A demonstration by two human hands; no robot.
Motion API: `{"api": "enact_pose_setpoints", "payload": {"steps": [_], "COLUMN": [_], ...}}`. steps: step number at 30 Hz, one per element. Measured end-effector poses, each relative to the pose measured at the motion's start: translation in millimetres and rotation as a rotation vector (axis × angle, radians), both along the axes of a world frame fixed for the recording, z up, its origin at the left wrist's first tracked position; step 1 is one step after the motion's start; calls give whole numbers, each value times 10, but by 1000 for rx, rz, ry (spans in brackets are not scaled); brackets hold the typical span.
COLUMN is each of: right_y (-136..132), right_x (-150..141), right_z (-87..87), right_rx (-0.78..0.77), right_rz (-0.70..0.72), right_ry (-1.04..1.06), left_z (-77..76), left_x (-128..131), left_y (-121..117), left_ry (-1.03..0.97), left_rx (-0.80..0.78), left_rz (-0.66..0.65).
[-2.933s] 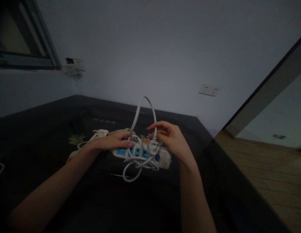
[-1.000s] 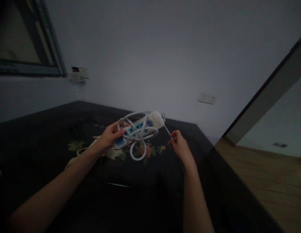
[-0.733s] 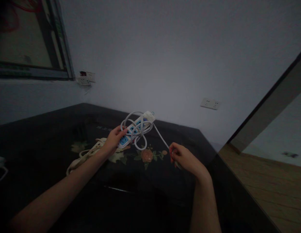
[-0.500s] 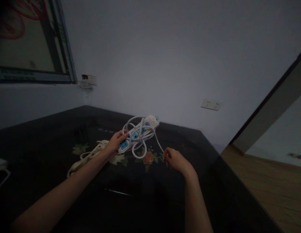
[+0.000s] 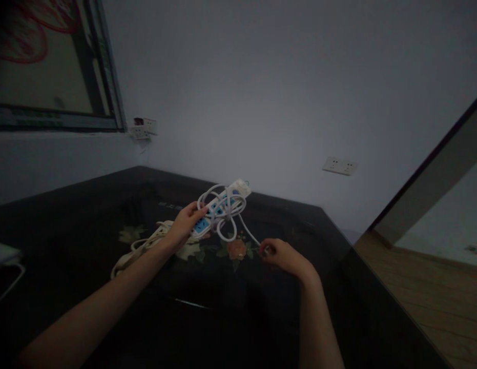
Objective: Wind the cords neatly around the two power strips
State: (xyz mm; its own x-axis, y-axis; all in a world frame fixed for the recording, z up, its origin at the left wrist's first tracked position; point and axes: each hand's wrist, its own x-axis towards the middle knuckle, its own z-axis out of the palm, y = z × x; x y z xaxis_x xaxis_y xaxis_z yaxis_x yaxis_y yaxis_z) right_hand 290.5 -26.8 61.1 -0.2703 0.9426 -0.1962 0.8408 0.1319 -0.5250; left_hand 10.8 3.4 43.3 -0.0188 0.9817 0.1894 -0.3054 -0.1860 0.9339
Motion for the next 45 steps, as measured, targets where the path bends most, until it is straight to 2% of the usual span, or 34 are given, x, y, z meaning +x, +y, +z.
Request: {"api": "enact_pose_setpoints", "payload": {"steps": [2, 4, 6, 8, 11, 15, 21, 26, 31, 35, 38, 41, 43, 45], "right_y": [-105, -238, -379, -492, -552, -473, -326, -299, -415, -585, -702, -757, -749, -714], "right_x": [-51, -138, -246, -344, -424, -444, -522, -631, -667, -568, -508, -532, -583, -636], "right_z": [178, 355, 488, 547, 507, 368, 216, 160, 301, 547, 707, 767, 755, 722], "right_rx": [128, 366, 450, 396, 282, 139, 103, 43, 51, 154, 344, 504, 503, 417], "right_rz": [32, 48, 44, 73, 102, 132, 147, 234, 371, 315, 183, 81, 63, 70], "right_ry": [36, 91, 107, 94, 22, -99, -189, -178, -57, 187, 313, 401, 482, 584], "left_z": [-12, -26, -32, -31, -27, -20, 26, 67, 48, -49, -141, -209, -220, -199], "left_x": [-37, -71, -90, -86, -45, -2, -35, -72, -207, -297, -278, -210, -159, -108], "left_y": [26, 53, 68, 67, 44, 1, -46, -3, 117, 193, 222, 225, 201, 148], "left_ry": [35, 63, 81, 86, 63, -24, -139, -201, -215, -130, -7, 168, 302, 437], "left_rx": [10, 15, 13, 8, -12, -67, -159, -186, -168, -150, -132, -95, -41, 31], "left_rz": [61, 113, 136, 118, 41, -46, -184, -133, 8, 103, 102, 74, 62, 58]}}
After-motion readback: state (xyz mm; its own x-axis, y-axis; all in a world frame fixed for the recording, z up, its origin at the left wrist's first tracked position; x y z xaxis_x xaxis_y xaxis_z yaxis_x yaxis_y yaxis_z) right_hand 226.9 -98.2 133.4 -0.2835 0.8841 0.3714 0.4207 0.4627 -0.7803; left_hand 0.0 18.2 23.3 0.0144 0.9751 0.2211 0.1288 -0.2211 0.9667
